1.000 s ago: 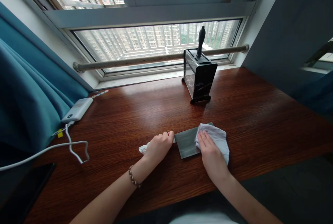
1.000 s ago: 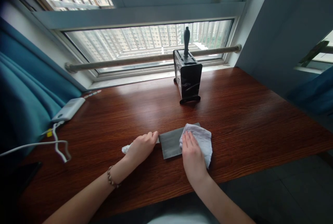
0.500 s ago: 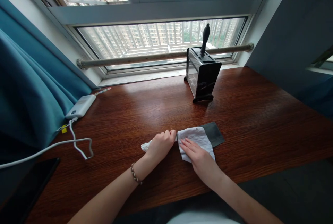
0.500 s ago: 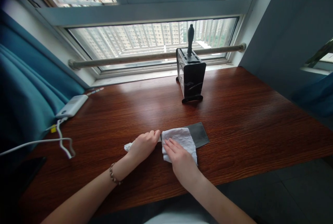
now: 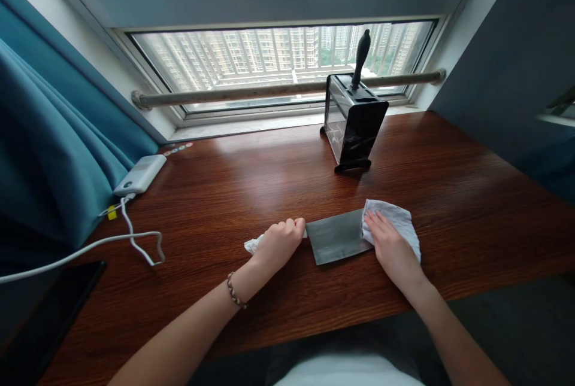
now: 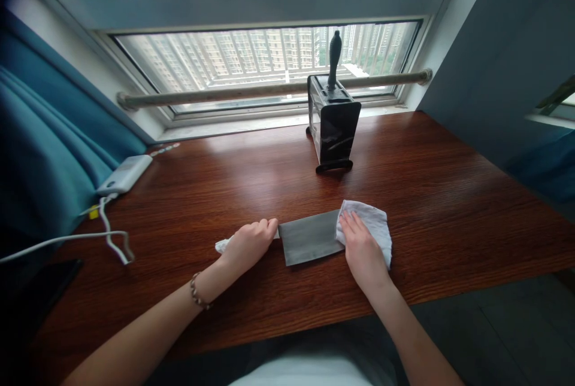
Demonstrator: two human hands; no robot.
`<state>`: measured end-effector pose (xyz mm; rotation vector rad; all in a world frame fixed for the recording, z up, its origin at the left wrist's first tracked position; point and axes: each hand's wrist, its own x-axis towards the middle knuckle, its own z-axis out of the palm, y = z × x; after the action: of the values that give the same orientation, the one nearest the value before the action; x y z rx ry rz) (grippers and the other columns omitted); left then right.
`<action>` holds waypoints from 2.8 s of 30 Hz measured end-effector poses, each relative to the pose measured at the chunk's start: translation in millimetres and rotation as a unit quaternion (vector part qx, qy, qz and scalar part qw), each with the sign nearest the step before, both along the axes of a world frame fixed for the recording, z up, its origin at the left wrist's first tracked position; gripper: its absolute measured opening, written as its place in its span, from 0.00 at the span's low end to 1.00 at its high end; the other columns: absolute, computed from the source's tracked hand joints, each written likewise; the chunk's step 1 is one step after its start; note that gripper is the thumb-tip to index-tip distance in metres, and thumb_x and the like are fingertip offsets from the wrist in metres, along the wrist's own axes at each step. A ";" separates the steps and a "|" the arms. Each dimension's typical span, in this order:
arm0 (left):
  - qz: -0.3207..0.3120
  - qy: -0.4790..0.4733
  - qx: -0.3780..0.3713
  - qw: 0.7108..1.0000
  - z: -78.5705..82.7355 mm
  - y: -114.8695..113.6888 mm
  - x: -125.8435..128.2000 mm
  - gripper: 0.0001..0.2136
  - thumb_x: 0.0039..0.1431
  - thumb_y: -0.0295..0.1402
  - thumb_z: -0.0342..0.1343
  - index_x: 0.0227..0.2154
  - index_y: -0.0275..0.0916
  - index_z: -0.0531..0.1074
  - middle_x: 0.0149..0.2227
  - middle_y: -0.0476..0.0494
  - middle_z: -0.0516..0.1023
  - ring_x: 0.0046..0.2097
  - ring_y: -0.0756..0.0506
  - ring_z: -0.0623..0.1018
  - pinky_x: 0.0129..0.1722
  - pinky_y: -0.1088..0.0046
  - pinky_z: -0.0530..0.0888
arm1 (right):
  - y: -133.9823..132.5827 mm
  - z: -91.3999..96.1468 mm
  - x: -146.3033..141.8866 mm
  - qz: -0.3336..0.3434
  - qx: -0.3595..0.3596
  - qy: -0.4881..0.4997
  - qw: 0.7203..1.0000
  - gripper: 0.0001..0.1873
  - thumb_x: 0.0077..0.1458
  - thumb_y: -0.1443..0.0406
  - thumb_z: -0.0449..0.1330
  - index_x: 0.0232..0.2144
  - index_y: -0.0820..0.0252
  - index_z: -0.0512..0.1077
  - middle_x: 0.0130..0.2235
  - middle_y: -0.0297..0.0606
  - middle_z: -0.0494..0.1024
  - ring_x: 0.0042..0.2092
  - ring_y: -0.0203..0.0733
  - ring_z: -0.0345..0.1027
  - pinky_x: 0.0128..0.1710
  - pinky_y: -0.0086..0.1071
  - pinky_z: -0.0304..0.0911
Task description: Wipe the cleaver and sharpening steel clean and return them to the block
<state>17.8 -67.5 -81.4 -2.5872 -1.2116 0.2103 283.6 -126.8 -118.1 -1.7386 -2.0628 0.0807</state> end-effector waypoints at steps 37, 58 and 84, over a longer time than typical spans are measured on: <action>0.001 -0.002 0.002 1.000 -0.1 -0.8 -0.4 0.07 0.56 0.20 0.41 0.32 0.35 0.60 0.26 0.44 0.66 0.26 0.46 0.73 0.24 0.73 0.67 | 7.2 5.7 -2.8 -0.007 -0.022 -0.028 0.999 0.24 0.54 0.76 0.43 0.54 0.69 0.61 0.56 0.44 0.62 0.58 0.44 0.52 0.56 0.42 0.54; -0.015 0.001 0.011 1.000 0.4 -0.9 2.2 0.06 0.55 0.20 0.41 0.31 0.35 0.60 0.28 0.43 0.66 0.27 0.45 0.72 0.23 0.72 0.67 | -37.8 30.9 -95.7 0.238 -0.078 0.102 0.963 0.27 0.53 0.78 0.43 0.56 0.65 0.57 0.56 0.38 0.63 0.60 0.41 0.47 0.60 0.40 0.48; -0.005 -0.005 0.013 1.000 -6.6 -0.5 -1.9 0.06 0.55 0.20 0.41 0.32 0.36 0.60 0.27 0.45 0.65 0.26 0.46 0.71 0.24 0.73 0.65 | -55.2 3.0 -23.4 -0.036 0.001 -0.080 0.996 0.27 0.54 0.78 0.40 0.56 0.68 0.56 0.57 0.41 0.61 0.59 0.47 0.49 0.57 0.46 0.51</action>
<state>15.9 -68.0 -87.9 -2.5739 -1.1961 0.1787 260.1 -182.0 -115.1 -1.8708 -2.1069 -0.0871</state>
